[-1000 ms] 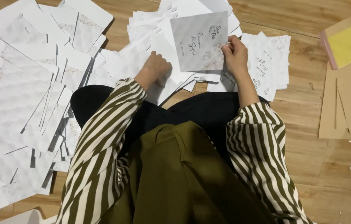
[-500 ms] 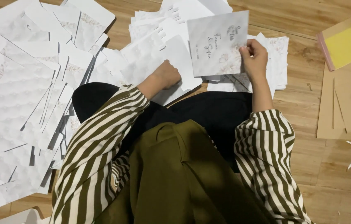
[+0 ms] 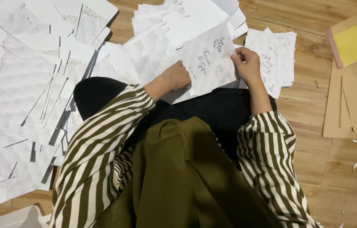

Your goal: Stuffing printed invitations into envelopes while sitting on the floor.

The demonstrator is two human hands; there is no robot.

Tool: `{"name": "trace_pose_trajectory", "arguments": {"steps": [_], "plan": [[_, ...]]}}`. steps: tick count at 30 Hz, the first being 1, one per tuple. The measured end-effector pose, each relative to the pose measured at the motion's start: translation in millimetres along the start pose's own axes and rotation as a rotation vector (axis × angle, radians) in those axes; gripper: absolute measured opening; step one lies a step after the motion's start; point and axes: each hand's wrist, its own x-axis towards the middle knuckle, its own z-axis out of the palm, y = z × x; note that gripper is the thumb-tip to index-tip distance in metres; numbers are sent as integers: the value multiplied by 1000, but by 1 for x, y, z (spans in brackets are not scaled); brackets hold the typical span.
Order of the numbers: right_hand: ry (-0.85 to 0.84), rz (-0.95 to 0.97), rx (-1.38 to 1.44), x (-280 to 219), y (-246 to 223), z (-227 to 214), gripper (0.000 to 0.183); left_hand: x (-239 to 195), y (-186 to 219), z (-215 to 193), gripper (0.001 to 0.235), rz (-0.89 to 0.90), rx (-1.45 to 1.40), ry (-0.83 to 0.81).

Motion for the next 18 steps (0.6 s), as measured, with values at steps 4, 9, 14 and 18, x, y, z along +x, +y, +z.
{"name": "trace_pose_trajectory", "arguments": {"steps": [4,9,14,18], "plan": [[52,12,128,-9,-8,4,8,-4,2,-13,8,6,-22,40],[-12,17,80,-30,-28,36,7,-2,2,-20,10,4,12,46],[21,38,-236,-29,-31,21,6,-3,5,-22,10,-3,-6,57],[29,53,-199,-34,-46,19,8,0,9,-30,10,0,-19,87]]}}
